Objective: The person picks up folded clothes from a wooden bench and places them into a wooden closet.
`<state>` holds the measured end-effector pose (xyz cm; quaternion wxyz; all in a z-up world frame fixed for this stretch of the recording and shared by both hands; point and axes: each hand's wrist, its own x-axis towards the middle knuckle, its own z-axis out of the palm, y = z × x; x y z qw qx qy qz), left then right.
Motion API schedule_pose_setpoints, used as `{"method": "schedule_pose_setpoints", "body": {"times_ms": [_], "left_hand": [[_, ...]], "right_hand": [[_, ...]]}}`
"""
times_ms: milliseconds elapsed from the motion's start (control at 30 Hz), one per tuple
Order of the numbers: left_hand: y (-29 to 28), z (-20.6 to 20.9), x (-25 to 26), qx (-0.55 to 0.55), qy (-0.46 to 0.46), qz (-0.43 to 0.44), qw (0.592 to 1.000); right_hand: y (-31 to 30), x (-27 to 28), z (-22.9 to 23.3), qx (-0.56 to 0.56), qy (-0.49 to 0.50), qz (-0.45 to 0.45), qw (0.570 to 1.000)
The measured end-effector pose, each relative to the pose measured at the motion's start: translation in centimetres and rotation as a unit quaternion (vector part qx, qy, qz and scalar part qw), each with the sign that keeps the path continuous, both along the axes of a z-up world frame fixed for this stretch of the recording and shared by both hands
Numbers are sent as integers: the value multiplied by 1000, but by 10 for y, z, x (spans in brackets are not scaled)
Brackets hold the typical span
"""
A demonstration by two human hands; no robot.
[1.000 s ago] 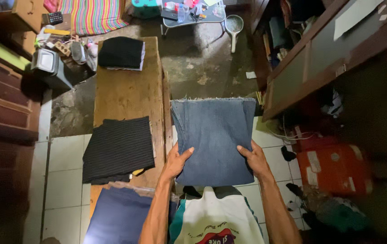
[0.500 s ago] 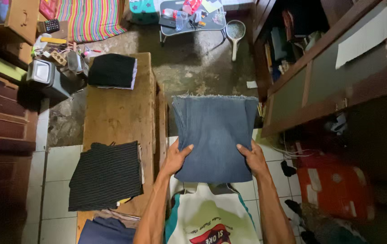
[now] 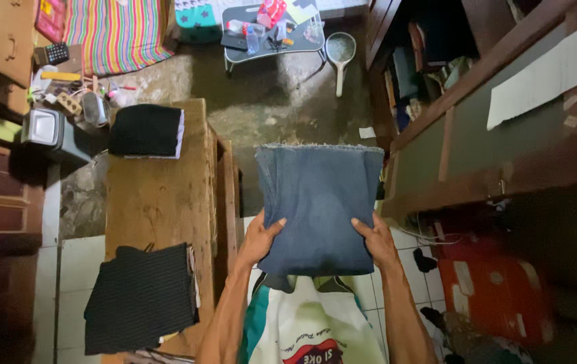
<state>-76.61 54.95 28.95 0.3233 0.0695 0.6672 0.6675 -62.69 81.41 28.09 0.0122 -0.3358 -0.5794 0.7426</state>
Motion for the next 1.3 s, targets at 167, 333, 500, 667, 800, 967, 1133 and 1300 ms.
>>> {"method": "schedule_pose_setpoints", "body": {"times_ms": [167, 333, 500, 667, 800, 967, 1133, 1300], "left_hand": [[17, -4, -30, -23, -11, -18, 1000], [38, -11, -77, 17, -12, -35, 999], [53, -23, -137, 18, 0, -63, 998], [62, -30, -187, 86, -21, -82, 993], [61, -13, -229, 42, 52, -120, 991], [68, 2, -263, 43, 29, -137, 989], [83, -7, -291, 45, 28, -144, 988], [100, -15, -318, 12, 34, -152, 988]], "right_hand": [[16, -22, -1, 0, -30, -16, 999], [28, -55, -6, 12, -11, -38, 999], [37, -101, 2, 57, -84, -47, 994], [38, -145, 10, 24, -31, -86, 995], [32, -172, 7, 21, -30, -113, 993], [33, -200, 7, 33, 0, -117, 993], [43, -227, 15, 37, -46, -125, 990], [63, -253, 2, 43, -26, -129, 990]]}}
